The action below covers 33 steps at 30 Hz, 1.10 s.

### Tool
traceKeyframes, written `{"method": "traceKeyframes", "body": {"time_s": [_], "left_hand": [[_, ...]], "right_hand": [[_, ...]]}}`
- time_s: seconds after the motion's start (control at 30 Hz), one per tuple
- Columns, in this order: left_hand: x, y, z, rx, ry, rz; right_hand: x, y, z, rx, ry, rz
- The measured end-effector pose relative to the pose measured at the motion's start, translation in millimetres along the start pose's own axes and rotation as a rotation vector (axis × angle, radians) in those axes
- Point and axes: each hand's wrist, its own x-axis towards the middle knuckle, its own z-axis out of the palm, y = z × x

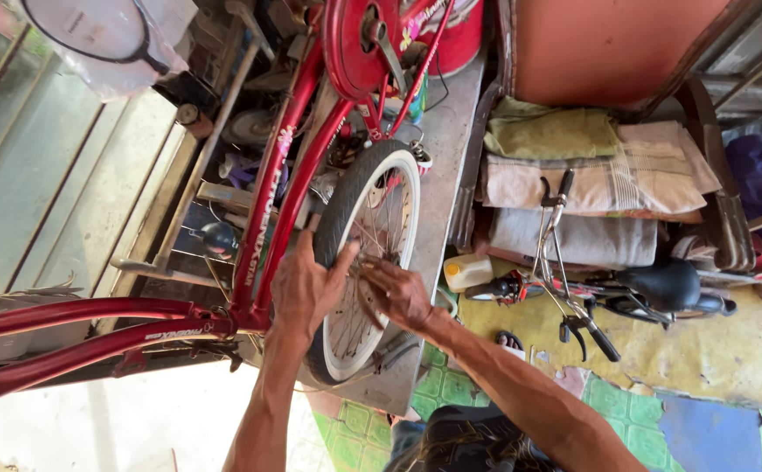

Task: The person holds the front wheel of a red bicycle steady with one hand while working at the hub and spokes with the other hand, turning components at the hub and checking the wheel by hand. The person continues working around the hub and spokes throughout the episode.

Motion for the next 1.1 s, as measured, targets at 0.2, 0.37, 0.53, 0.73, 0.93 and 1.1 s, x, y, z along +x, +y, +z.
{"method": "traceKeyframes", "body": {"time_s": [0.2, 0.37, 0.53, 0.73, 0.93, 1.1], "left_hand": [[9, 34, -13, -0.022, 0.141, 0.052], [21, 42, -17, -0.060, 0.103, 0.043], [21, 42, -9, -0.035, 0.147, 0.101], [25, 38, -9, -0.025, 0.128, 0.093], [35, 39, -4, -0.035, 0.173, 0.175], [32, 43, -1, -0.044, 0.213, 0.154]], "right_hand": [[7, -19, 20, 0.040, -0.046, -0.079], [25, 15, -10, -0.059, -0.037, -0.169], [15, -2, 7, 0.070, -0.031, -0.177], [27, 10, -10, -0.010, -0.013, -0.186], [29, 8, -1, -0.027, -0.119, -0.177], [32, 10, -14, -0.029, -0.042, -0.254]]}}
